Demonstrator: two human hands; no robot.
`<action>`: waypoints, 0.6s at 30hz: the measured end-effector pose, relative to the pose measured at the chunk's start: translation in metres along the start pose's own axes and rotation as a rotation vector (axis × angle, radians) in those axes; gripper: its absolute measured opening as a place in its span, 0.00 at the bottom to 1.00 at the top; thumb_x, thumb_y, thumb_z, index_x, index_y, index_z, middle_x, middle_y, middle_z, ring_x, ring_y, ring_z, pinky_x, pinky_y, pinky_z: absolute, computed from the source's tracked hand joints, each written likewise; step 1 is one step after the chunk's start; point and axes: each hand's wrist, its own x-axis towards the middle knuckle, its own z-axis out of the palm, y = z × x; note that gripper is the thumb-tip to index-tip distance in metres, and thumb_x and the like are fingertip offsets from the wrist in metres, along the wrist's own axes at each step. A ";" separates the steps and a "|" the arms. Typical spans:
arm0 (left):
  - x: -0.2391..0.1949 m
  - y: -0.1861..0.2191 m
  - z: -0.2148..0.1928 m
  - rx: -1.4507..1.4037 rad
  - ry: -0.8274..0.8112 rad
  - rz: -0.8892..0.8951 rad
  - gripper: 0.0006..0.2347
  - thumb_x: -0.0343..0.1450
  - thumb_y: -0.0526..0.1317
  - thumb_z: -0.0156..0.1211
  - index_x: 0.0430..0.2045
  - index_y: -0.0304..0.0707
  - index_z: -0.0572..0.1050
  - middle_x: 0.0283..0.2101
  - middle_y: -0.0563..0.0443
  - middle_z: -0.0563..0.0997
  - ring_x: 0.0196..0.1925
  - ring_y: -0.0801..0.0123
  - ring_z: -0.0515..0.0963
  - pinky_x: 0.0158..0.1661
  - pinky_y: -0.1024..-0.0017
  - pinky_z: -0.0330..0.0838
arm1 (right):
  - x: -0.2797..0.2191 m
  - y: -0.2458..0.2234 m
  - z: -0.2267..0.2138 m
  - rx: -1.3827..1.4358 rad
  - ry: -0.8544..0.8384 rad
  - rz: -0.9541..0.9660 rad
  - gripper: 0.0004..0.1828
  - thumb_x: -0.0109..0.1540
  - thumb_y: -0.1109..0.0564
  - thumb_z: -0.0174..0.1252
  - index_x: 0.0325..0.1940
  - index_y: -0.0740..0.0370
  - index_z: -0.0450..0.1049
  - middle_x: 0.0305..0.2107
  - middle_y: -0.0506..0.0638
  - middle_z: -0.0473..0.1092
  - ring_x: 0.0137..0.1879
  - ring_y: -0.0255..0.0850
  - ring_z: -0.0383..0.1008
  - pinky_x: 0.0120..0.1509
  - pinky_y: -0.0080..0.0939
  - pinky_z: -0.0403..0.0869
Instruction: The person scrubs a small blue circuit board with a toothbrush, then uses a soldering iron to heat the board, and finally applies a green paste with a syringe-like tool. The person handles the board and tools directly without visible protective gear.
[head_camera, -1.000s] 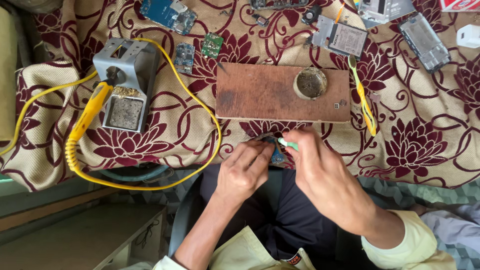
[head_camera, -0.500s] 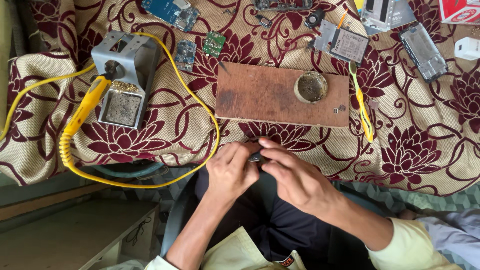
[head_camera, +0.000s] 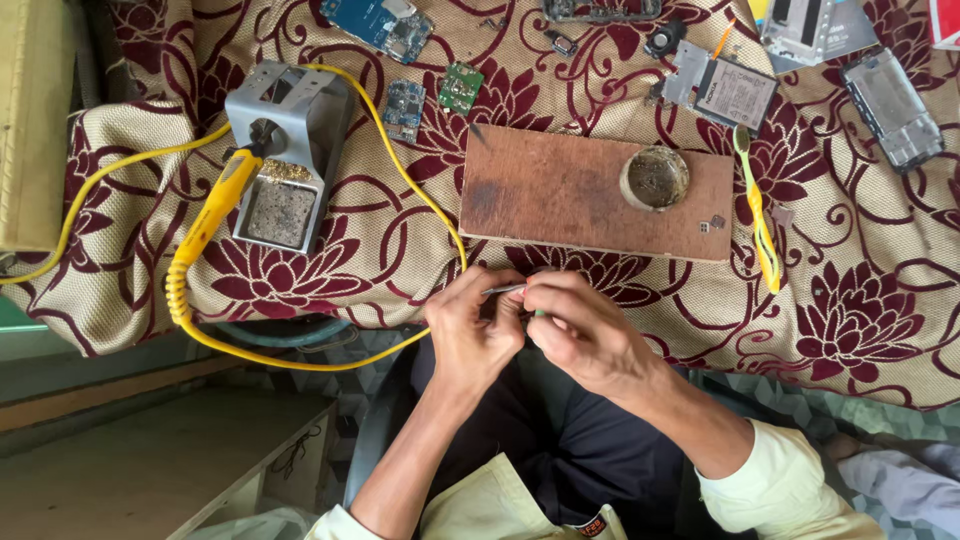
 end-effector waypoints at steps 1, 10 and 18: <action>0.001 -0.001 0.000 -0.015 0.000 0.010 0.03 0.66 0.28 0.64 0.30 0.31 0.80 0.28 0.47 0.82 0.22 0.68 0.80 0.25 0.74 0.71 | 0.001 0.002 -0.001 -0.018 -0.006 -0.039 0.23 0.60 0.72 0.61 0.52 0.61 0.59 0.49 0.59 0.69 0.57 0.56 0.74 0.57 0.52 0.82; 0.002 -0.014 0.002 -0.009 0.054 -0.063 0.03 0.66 0.30 0.65 0.30 0.32 0.81 0.24 0.46 0.80 0.22 0.70 0.80 0.26 0.73 0.70 | 0.009 0.010 0.004 -0.069 -0.013 -0.100 0.17 0.61 0.69 0.65 0.52 0.63 0.70 0.52 0.62 0.69 0.56 0.55 0.75 0.52 0.41 0.80; 0.000 -0.011 0.003 -0.063 0.055 -0.095 0.06 0.65 0.29 0.62 0.32 0.29 0.80 0.28 0.45 0.82 0.27 0.73 0.81 0.29 0.74 0.74 | 0.028 -0.011 0.008 -0.027 0.075 0.016 0.19 0.57 0.74 0.65 0.48 0.71 0.68 0.43 0.58 0.73 0.50 0.53 0.78 0.61 0.56 0.80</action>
